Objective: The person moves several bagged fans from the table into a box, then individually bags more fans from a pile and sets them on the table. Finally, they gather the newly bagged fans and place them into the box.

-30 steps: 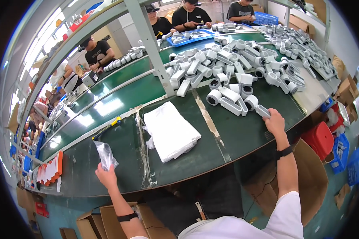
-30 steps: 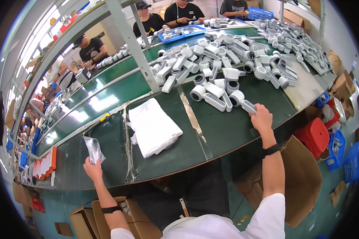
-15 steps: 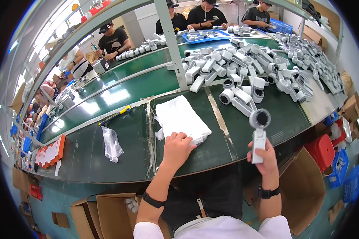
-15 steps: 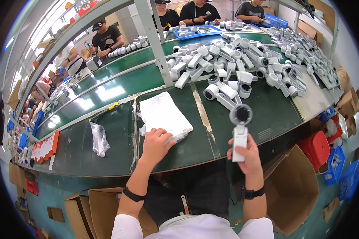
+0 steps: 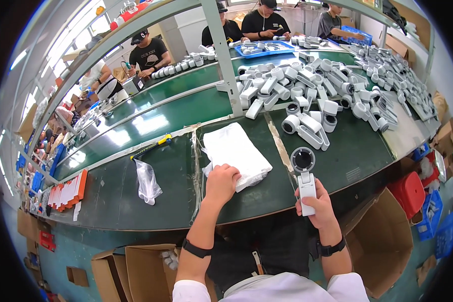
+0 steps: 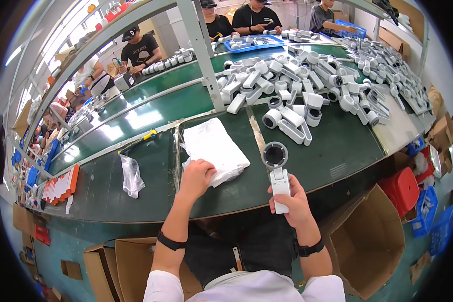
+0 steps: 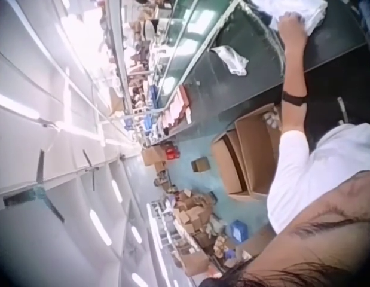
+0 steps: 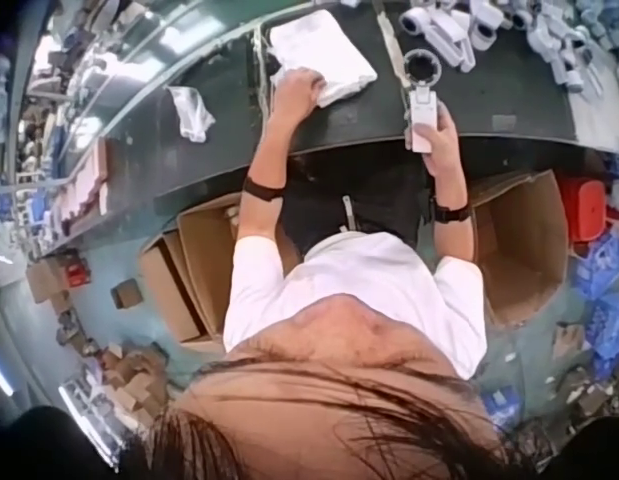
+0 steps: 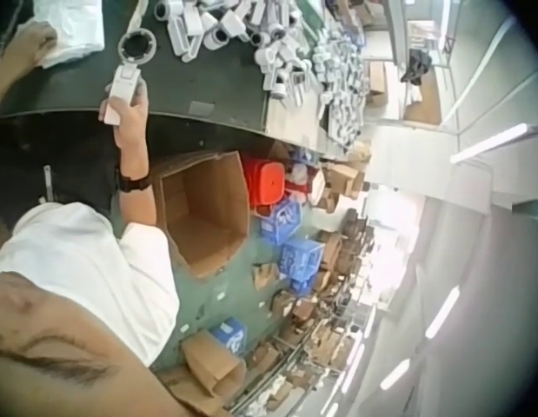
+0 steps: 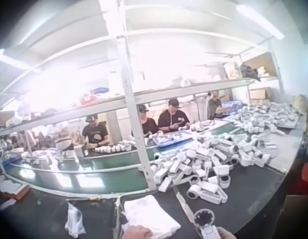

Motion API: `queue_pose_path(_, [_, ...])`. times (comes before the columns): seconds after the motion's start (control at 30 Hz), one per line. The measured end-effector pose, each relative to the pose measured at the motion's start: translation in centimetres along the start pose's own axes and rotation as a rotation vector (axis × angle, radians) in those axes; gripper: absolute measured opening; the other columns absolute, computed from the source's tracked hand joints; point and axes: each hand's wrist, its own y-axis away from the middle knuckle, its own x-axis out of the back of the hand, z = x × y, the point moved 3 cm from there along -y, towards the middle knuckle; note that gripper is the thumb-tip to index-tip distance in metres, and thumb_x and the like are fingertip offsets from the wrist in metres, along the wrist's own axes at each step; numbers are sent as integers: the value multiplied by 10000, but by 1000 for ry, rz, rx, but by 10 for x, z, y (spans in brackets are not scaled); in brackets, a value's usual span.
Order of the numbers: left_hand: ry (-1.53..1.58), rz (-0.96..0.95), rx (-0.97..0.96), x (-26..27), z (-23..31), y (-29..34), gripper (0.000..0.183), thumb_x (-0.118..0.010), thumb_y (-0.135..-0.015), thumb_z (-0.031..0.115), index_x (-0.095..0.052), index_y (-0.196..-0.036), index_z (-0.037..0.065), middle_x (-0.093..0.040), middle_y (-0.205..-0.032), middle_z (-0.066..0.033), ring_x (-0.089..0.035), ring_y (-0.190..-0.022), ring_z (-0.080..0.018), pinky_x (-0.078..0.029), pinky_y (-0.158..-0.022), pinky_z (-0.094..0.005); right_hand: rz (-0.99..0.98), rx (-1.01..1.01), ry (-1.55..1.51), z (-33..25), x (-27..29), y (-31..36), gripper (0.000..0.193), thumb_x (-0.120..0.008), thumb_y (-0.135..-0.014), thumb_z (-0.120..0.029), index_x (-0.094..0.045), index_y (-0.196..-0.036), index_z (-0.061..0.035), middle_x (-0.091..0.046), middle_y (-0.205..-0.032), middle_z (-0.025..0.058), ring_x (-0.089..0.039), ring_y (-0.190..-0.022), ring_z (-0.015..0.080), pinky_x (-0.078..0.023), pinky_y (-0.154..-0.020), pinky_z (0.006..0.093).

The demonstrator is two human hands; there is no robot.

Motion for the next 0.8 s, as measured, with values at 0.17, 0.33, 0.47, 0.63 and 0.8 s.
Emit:
queue_pose_path(0.17, [32, -30, 66, 1, -5, -2, 101, -646, -817, 79, -707, -884, 34, -679, -890, -146, -622, -874, -344, -493, -788, -423, 3, -14, 45, 6, -1, 2, 462, -590, -756, 52, -449, -1185, -43, -615, -937, 131, -619, -604, 213, -531, -521, 329])
queue_pose_path(0.33, [89, 44, 29, 1, -7, -1, 139, -625, -824, 57, -700, -936, 23, -675, -908, -171, -625, -883, -345, -492, -800, -419, -6, -36, 38, 9, -3, 5, 450, -585, -764, 69, -446, -1179, -33, -618, -953, 131, -624, -620, 208, -530, -532, 324])
queue_pose_path(0.47, [52, 31, 5, 4, -2, -1, 146, -624, -833, 66, -701, -947, 20, -675, -922, -171, -625, -897, -341, -492, -809, -409, -27, -39, 74, 14, -3, 4, 457, -610, -760, 49, -471, -1186, -40, -622, -962, 126, -643, -645, 218, -556, -561, 340])
queue_pose_path(0.63, [218, 176, 33, 2, -5, -3, 126, -619, -872, 80, -682, -952, 5, -665, -854, -145, -632, -768, -293, -497, -719, -370, -19, -47, 128, 20, -13, 6, 471, -607, -773, 57, -468, -1213, -39, -627, -1003, 125, -656, -721, 217, -567, -643, 353])
queue_pose_path(0.8, [671, 183, 251, 8, 11, 1, 128, -590, -924, 83, -649, -989, -11, -628, -749, -65, -577, -630, -142, -456, -601, -275, -75, -32, 146, 31, -7, 6, 396, -614, -802, 25, -483, -1171, -35, -635, -966, 125, -646, -701, 203, -548, -615, 336])
